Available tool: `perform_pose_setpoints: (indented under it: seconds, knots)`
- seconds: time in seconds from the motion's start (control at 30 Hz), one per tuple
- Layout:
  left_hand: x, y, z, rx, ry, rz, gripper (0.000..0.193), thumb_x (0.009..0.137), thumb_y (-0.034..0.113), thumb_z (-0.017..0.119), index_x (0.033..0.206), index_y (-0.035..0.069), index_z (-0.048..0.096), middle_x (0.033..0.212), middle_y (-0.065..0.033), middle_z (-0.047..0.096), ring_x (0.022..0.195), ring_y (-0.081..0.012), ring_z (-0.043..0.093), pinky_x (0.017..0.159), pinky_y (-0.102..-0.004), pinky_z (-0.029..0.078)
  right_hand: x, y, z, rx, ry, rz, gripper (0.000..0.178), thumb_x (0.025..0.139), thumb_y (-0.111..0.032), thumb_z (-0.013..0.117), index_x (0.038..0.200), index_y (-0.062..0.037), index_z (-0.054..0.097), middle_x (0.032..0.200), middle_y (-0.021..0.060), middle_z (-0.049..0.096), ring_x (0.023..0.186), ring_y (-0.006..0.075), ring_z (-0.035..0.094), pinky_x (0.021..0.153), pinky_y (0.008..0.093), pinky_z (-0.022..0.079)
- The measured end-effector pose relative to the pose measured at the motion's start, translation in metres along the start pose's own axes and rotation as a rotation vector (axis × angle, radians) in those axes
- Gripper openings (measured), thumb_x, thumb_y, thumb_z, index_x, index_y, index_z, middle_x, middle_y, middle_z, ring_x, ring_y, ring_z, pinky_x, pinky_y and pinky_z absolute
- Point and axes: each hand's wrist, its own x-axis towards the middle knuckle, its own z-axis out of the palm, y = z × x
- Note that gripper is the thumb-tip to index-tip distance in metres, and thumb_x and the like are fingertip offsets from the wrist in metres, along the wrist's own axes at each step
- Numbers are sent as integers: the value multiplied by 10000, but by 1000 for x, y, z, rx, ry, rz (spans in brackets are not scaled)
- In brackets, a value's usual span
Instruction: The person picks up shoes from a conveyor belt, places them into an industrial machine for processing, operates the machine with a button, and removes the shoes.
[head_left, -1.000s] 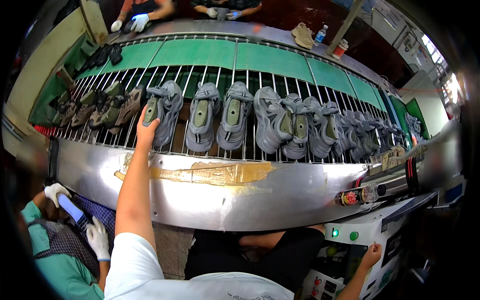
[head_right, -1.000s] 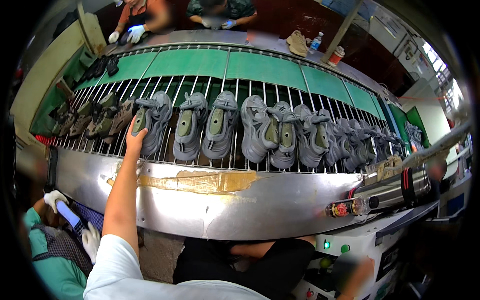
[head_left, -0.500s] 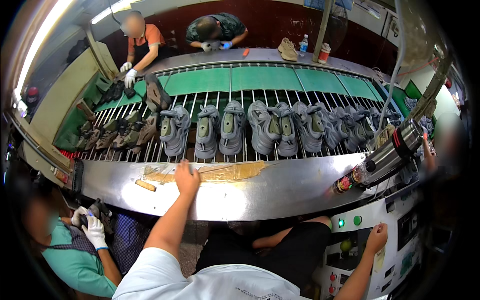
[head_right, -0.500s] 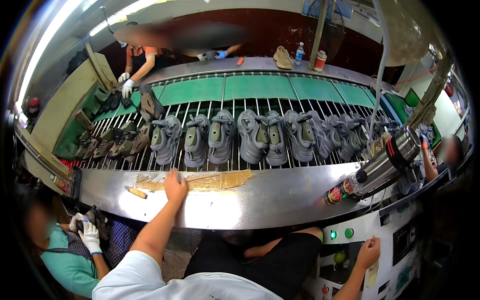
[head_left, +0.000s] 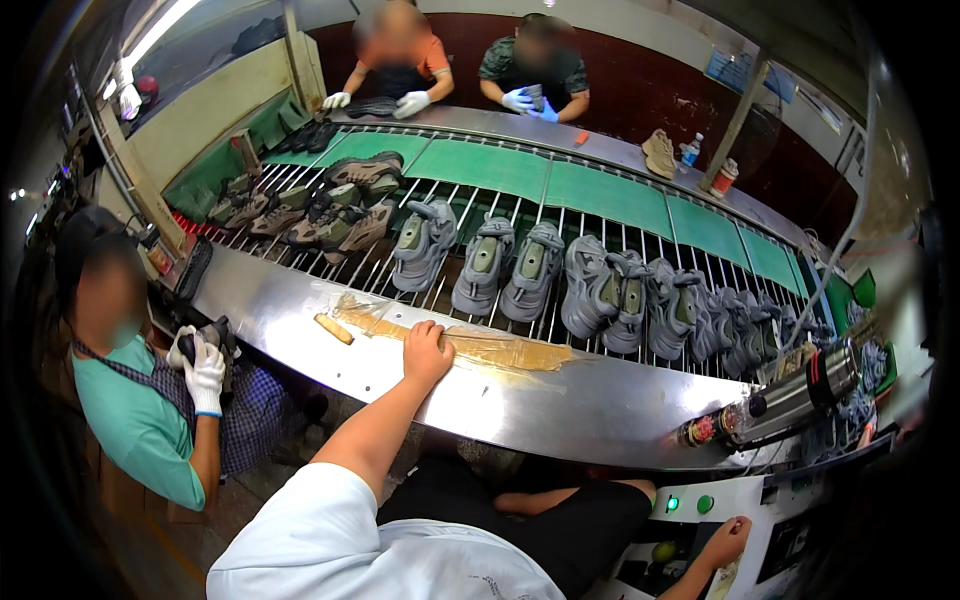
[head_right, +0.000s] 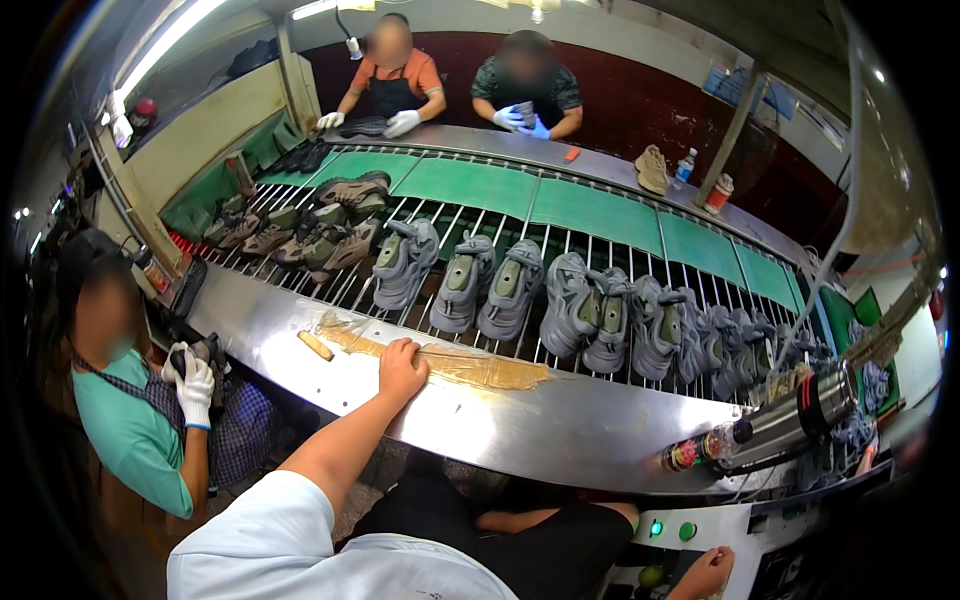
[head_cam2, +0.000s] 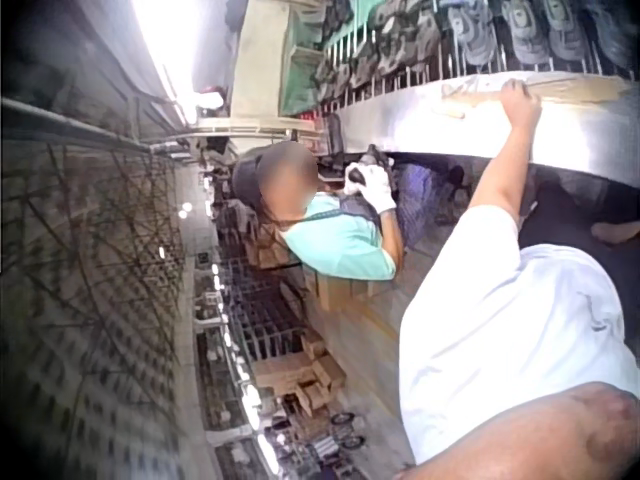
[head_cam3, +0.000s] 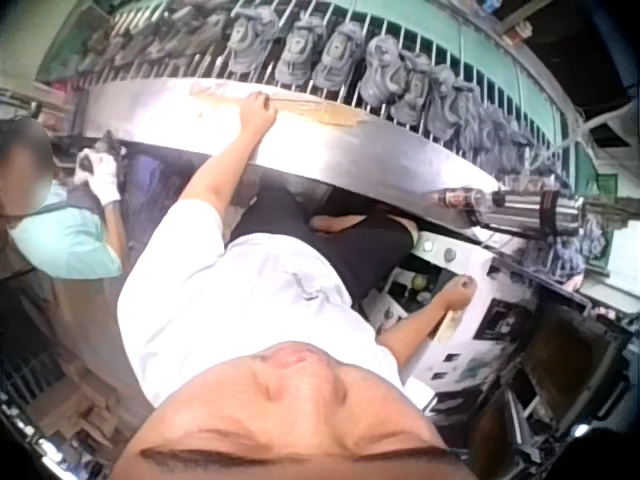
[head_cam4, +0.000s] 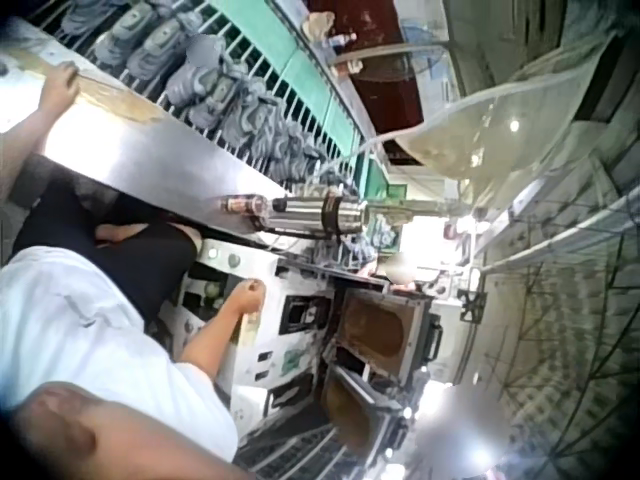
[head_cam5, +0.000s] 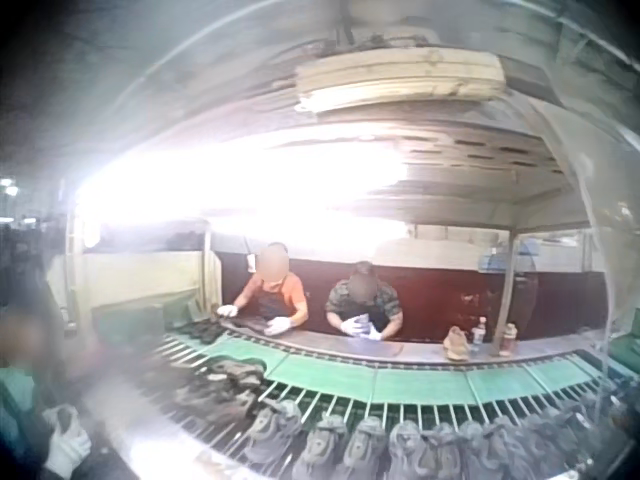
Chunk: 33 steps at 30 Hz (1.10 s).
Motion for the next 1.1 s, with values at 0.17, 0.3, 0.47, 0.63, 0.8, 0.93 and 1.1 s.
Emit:
perform_pose_setpoints:
  seconds: [0.17,0.3,0.47,0.63,0.8,0.93,1.1]
  knots:
    - [8,-4,0,-38,13,-58,246,736,160,609,945,32,629,1045,-133,603,1021,-300,550,893,-414,430,-77,-104,60,641,-358,-255,95,816,-1,502,843,0,593,735,70,551,649,167,498,595,293,427]
    - [30,-37,15,-470,-59,-518,245,812,201,608,977,20,626,988,-140,648,927,-285,614,828,-379,473,-102,-215,99,403,-554,-709,181,789,-46,591,964,-10,619,693,98,549,625,217,533,607,328,450]
    - [144,-141,13,-574,31,-496,202,900,212,573,900,19,630,717,-41,615,622,-106,546,583,-257,439,-107,-285,164,464,-762,-522,177,863,-99,540,1013,-32,608,694,73,557,606,174,535,559,326,449]
    - [289,-217,35,-708,-96,-823,249,876,204,572,1017,2,606,722,-63,614,555,-144,584,480,-278,467,-120,-263,206,324,-635,-675,157,856,-98,537,980,-24,600,711,91,557,627,203,538,574,347,450]
    - [372,-270,97,-508,-18,-1010,265,815,145,530,976,-59,581,711,-122,598,547,-185,591,504,-288,500,-124,-260,199,195,-564,-694,139,849,-97,535,947,-17,593,728,108,558,648,232,542,589,368,451]
    - [420,-296,139,-592,55,-1202,189,784,91,501,814,-83,568,685,-150,579,531,-225,577,502,-340,479,-124,-276,196,131,-541,-684,127,843,-96,533,921,-11,587,741,122,559,665,256,545,600,384,451]
    - [440,-334,168,-316,-71,-1178,407,776,189,604,1072,-63,485,1020,-210,553,857,-316,603,735,-428,511,-120,-296,196,83,-535,-675,116,836,-95,531,888,-3,580,758,140,559,685,285,549,615,405,452]
